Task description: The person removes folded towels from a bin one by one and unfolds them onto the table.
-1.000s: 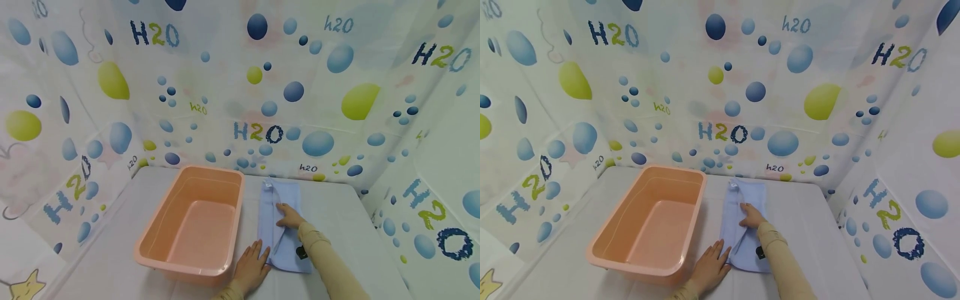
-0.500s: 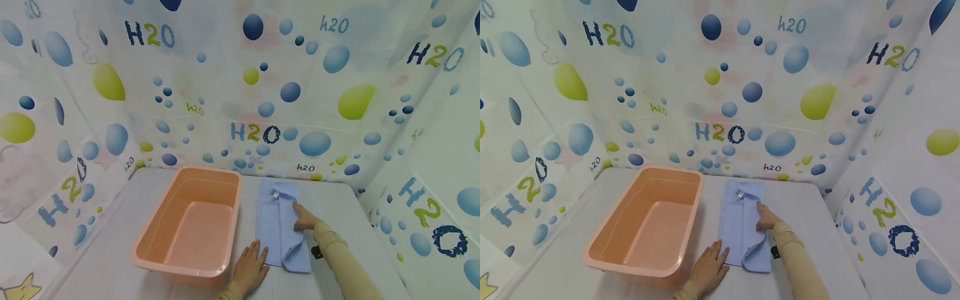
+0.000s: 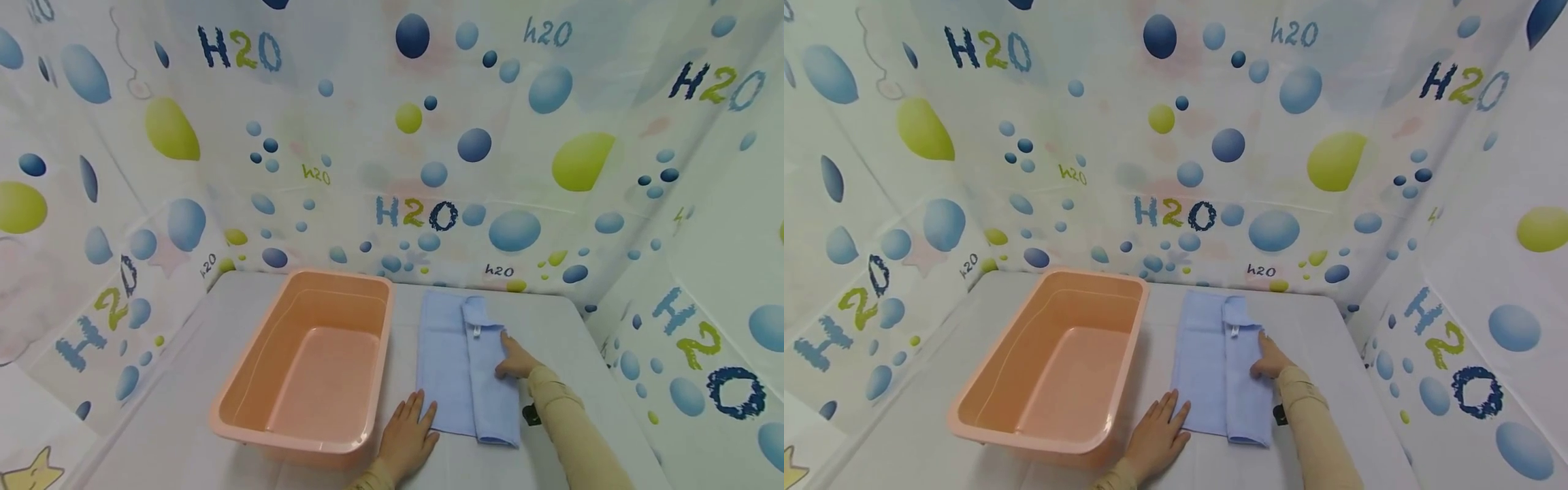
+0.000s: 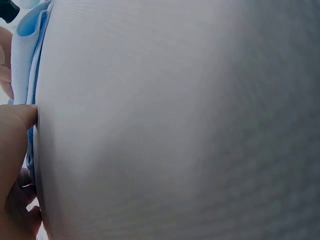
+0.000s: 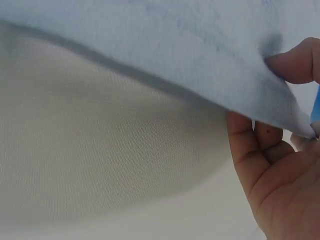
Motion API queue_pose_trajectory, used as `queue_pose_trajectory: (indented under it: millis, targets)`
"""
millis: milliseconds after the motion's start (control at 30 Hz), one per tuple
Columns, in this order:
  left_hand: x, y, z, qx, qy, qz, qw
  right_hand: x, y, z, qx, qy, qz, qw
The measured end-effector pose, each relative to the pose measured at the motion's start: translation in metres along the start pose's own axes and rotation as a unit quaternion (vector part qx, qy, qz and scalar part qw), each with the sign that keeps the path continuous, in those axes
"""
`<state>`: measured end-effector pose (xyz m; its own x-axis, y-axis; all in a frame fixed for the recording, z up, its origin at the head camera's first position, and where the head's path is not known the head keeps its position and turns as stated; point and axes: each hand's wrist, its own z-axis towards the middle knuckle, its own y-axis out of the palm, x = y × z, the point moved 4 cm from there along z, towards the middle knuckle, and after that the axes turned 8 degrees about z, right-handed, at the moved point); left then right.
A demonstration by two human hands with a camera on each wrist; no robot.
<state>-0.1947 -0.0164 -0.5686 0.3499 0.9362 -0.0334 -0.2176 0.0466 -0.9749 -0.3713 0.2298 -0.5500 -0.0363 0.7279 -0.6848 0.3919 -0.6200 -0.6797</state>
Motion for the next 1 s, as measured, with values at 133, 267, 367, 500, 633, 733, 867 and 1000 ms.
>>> queue_pose_trajectory:
  millis: [133, 267, 367, 500, 633, 733, 867, 1000]
  targets:
    - [0.002, 0.001, 0.001, -0.002, 0.003, -0.003, 1.0000, 0.006, -0.010, -0.004, 0.011, 0.002, -0.014, 1.000]
    - [0.002, -0.001, 0.002, -0.006, 0.003, -0.003, 1.0000, 0.019, -0.024, -0.009, 0.016, 0.026, -0.039, 0.999]
    - [0.001, -0.002, 0.003, -0.006, 0.000, -0.004, 1.0000, 0.030, -0.034, -0.016, 0.021, 0.042, -0.066, 0.997]
    - [0.000, -0.001, 0.003, -0.018, -0.004, -0.017, 0.9997, 0.048, -0.044, -0.027, 0.027, 0.068, -0.078, 0.994]
    - [-0.002, 0.001, 0.003, -0.013, -0.004, -0.017, 0.9998, 0.060, -0.050, -0.033, 0.037, 0.086, -0.077, 0.993]
    - [-0.002, 0.001, 0.003, 0.007, 0.000, -0.008, 0.9999, 0.065, -0.055, -0.034, 0.048, 0.094, -0.085, 0.991]
    - [-0.002, 0.001, 0.004, 0.006, 0.001, -0.008, 0.9999, 0.071, -0.061, -0.037, 0.052, 0.103, -0.095, 0.989]
    - [-0.002, 0.001, 0.004, -0.009, -0.001, -0.014, 0.9999, 0.077, -0.064, -0.038, 0.058, 0.105, -0.097, 0.988]
